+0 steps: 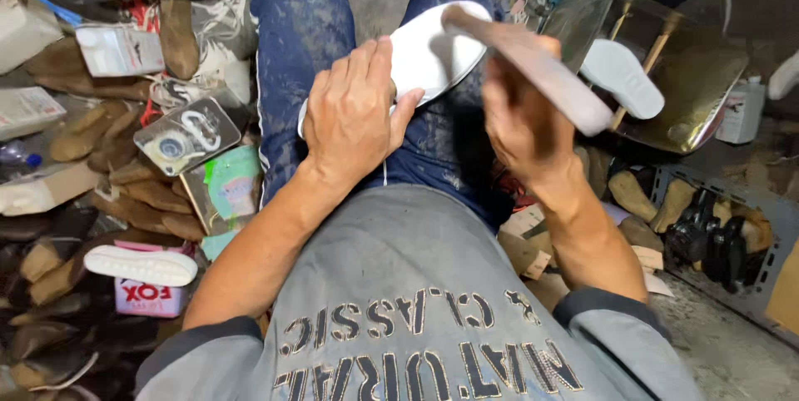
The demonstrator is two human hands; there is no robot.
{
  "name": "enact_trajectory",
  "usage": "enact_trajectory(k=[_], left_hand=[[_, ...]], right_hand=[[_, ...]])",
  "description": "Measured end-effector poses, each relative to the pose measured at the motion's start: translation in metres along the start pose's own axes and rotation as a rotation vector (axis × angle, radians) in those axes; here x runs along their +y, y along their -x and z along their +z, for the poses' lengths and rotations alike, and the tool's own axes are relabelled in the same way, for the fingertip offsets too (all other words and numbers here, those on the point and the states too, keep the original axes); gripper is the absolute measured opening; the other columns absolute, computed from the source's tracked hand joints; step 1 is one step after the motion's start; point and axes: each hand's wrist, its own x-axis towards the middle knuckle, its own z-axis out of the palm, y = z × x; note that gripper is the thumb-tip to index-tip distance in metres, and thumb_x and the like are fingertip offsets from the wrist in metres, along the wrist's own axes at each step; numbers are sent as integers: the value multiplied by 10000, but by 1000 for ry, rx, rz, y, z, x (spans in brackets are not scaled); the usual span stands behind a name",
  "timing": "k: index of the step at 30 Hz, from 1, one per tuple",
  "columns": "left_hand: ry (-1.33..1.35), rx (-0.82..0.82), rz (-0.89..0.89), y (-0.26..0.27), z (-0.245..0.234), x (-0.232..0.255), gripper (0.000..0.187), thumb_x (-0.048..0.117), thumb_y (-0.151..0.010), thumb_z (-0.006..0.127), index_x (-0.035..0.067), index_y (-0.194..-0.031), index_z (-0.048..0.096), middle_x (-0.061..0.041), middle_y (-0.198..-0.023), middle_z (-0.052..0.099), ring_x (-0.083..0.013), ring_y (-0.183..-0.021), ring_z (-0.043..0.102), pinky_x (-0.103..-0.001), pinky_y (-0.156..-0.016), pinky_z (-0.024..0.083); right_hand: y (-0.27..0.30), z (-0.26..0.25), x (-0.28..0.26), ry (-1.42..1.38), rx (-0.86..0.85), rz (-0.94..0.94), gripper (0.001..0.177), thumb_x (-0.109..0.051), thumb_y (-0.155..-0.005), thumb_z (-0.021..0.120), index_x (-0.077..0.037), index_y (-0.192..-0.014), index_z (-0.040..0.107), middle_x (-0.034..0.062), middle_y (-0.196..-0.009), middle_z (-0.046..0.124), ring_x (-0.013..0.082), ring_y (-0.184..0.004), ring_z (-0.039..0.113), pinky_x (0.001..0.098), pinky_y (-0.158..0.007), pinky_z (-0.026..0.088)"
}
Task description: The person applies a substance to the sole of a white slip-on shoe using a small stick. They then use a hammer to repeatedly tap and secure the sole to the shoe's upper, working on different sections of the shoe.
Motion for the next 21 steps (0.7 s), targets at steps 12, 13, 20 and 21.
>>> enact_trajectory(k=[12, 13, 20, 21], left_hand=[[734, -650, -497, -10, -47, -25, 751, 469, -921, 601, 206, -1590, 381, -111, -781, 771, -157, -448, 596, -351, -600, 563], [865, -462, -549, 2, -36, -18, 745, 408, -921, 636, 143, -1572, 391, -248, -1101, 655, -382, -867, 547, -493, -837, 491], [1108, -376, -862, 48, 4, 15, 983, 458, -797, 789, 232, -1614, 293, -312, -1547, 440, -520, -1399, 415, -570, -1180, 344], [1110, -377, -880, 51, 3, 18, 983, 458, -797, 789, 232, -1614, 293, -312, -1547, 440, -520, -1399, 415, -570, -1180, 344]], right_hand=[[42, -2, 29, -330, 181, 544, 325, -200, -1130, 486, -29, -876, 594, 39, -564, 483, 136, -449, 483, 272, -429, 439], [42, 3, 33, -317, 180, 549, 372, -226, -1126, 535, -55, -804, 611, 36, -516, 500, 146, -425, 507, 278, -455, 449], [4, -8, 37, -18, -109, 608, 614, -493, -1117, 486, -221, -576, 592, -44, -470, 547, 164, -487, 573, 309, -668, 533], [-4, -11, 42, -17, -126, 610, 614, -493, -1117, 486, -221, -576, 592, -44, -470, 547, 164, -487, 573, 309, -668, 533]])
